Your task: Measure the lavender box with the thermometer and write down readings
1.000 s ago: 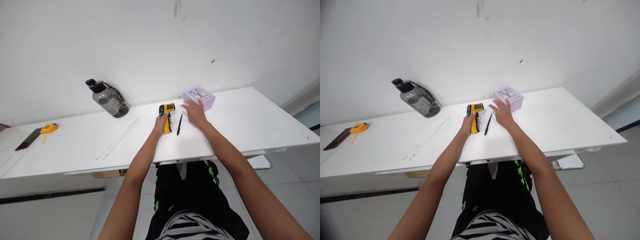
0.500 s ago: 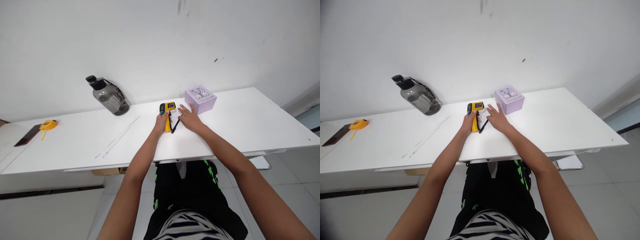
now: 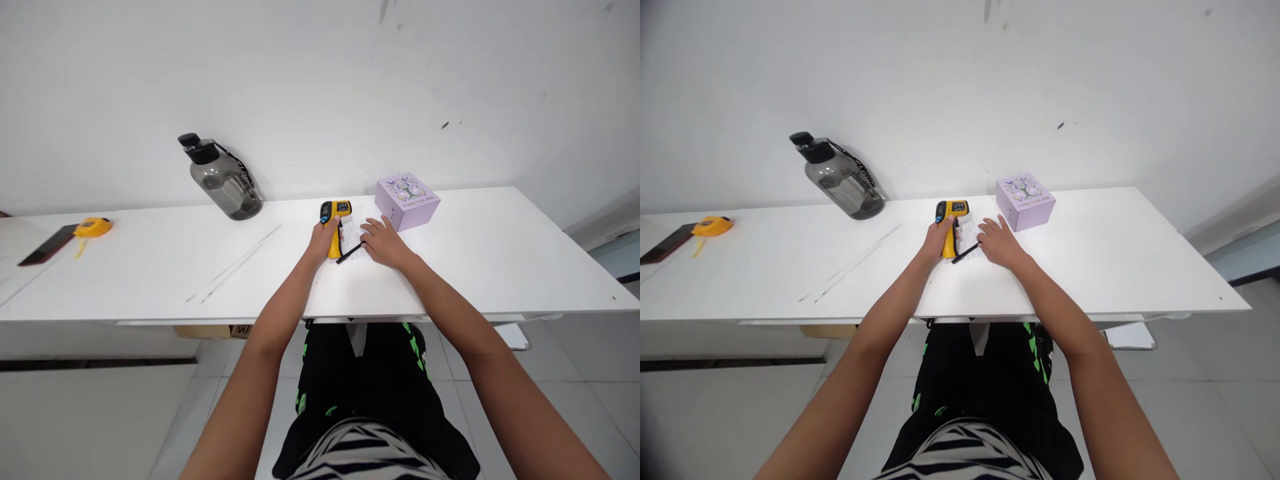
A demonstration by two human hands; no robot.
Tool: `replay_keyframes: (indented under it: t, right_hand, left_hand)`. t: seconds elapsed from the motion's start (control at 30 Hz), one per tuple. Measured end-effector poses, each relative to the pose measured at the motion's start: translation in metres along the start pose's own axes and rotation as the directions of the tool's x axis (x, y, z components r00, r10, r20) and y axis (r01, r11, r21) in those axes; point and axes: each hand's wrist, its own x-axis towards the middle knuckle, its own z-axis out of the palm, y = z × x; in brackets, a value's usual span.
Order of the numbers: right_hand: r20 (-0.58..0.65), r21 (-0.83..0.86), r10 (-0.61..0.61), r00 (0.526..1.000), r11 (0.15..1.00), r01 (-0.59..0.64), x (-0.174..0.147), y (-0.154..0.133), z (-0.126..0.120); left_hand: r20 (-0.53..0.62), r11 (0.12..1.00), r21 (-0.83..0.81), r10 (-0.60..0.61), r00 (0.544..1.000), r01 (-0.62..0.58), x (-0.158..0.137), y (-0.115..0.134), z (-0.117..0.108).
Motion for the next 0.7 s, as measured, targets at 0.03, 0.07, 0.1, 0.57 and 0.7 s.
replay_keyframes:
  t: [0.03,0.07,0.1,0.57,0.7]
  right_hand:
    - [-0.008,-0.004,-0.007,1.0,1.0,0.007,0.001,0.001,0.0]
    - [-0.023,-0.008,-0.006,1.0,1.0,0.006,0.001,0.002,0.0]
    - [-0.044,-0.011,0.007,0.999,1.0,-0.007,0.002,0.003,0.0]
    - [-0.343,0.436,0.363,0.866,0.878,-0.195,-0.002,-0.001,0.0]
    - [-0.26,0.789,0.408,0.876,0.613,-0.051,0.001,-0.006,0.003]
  left_hand:
    - [-0.002,1.0,-0.022,-0.007,1.0,0.007,0.001,0.001,-0.002]
    - [0.003,0.998,-0.057,-0.02,1.0,0.02,0.003,0.002,-0.004]
    - [0.016,0.994,-0.103,-0.04,0.999,0.042,0.005,0.003,-0.007]
    - [-0.014,0.997,-0.071,-0.029,0.999,0.028,0.006,-0.003,-0.003]
    - [-0.026,1.0,0.015,-0.003,1.0,0.003,0.004,-0.004,0.001]
